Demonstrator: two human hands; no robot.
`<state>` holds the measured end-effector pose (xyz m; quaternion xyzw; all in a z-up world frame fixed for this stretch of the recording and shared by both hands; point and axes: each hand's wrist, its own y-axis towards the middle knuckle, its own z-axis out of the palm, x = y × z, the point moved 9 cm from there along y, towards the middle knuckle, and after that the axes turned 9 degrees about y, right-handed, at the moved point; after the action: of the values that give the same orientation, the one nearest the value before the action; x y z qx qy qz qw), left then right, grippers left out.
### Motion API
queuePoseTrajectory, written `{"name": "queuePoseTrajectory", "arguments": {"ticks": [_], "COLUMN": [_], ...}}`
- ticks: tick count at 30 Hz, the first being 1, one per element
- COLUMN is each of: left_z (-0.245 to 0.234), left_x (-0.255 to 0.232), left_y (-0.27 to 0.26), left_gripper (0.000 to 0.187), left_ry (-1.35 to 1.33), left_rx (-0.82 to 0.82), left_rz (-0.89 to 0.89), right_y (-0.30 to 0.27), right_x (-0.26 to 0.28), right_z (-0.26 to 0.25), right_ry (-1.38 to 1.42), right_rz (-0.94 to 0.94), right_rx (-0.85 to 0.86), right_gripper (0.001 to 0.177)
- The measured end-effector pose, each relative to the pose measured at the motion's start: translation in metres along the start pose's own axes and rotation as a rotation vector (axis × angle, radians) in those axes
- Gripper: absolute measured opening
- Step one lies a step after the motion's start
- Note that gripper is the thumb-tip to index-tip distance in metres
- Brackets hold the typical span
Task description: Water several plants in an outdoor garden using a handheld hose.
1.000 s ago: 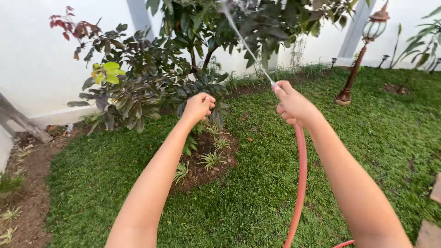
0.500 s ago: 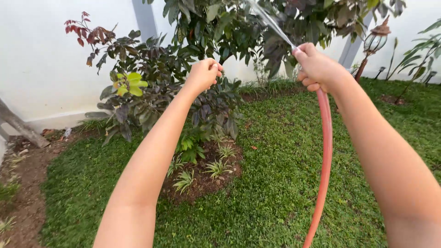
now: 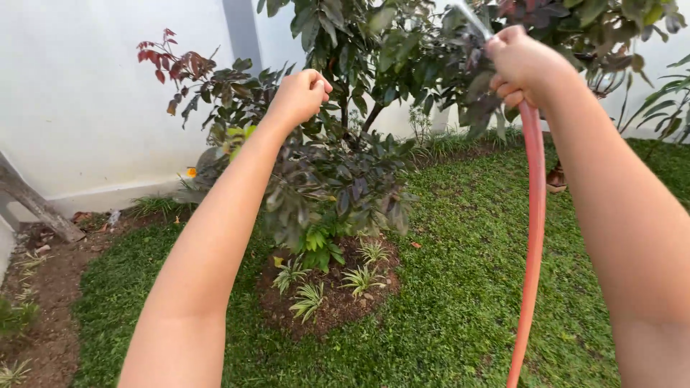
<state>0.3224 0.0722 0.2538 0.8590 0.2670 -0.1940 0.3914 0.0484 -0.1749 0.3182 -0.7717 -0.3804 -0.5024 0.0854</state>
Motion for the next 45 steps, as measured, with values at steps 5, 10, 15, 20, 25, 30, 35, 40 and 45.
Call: {"name": "queuePoseTrajectory", "arguments": {"ticks": [5, 10, 15, 20, 25, 30, 35, 40, 45], "left_z": [-0.033, -0.051, -0.054, -0.054, -0.055, -0.064, -0.064, -0.073, -0.075], "left_x": [0.026, 0.036, 0.050, 0.076, 0.093, 0.088, 0.104, 0.092, 0.095], "left_y": [0.018, 0.011, 0.006, 0.025, 0.033, 0.007, 0.014, 0.003, 0.010], "left_gripper": [0.025, 0.025, 0.027, 0.028, 0.030, 0.029, 0.031, 0.032, 0.034], "left_ry": [0.095, 0.133, 0.182, 0.173, 0.166, 0.138, 0.160, 0.157, 0.190], "left_rx": [-0.066, -0.102, -0.070, -0.038, -0.052, 0.004, 0.015, 0.031, -0.019], "left_rz": [0.100, 0.164, 0.153, 0.058, 0.052, 0.010, -0.016, -0.055, 0.042], "right_y": [0.021, 0.036, 0.032, 0.036, 0.046, 0.078, 0.067, 0.077, 0.089], "right_x": [0.010, 0.002, -0.015, 0.005, 0.019, 0.020, 0.037, 0.044, 0.042], "right_z": [0.028, 0.039, 0.083, 0.115, 0.139, 0.152, 0.164, 0.184, 0.203], "right_ry": [-0.061, -0.109, -0.145, -0.128, -0.111, -0.110, -0.128, -0.156, -0.137], "right_rz": [0.007, 0.045, 0.146, 0.129, 0.110, 0.020, 0.004, 0.048, 0.055], "right_rx": [0.003, -0.021, 0.129, 0.085, 0.106, 0.065, 0.038, 0.015, 0.103], "right_gripper": [0.040, 0.038, 0.036, 0.031, 0.029, 0.030, 0.030, 0.027, 0.028]}}
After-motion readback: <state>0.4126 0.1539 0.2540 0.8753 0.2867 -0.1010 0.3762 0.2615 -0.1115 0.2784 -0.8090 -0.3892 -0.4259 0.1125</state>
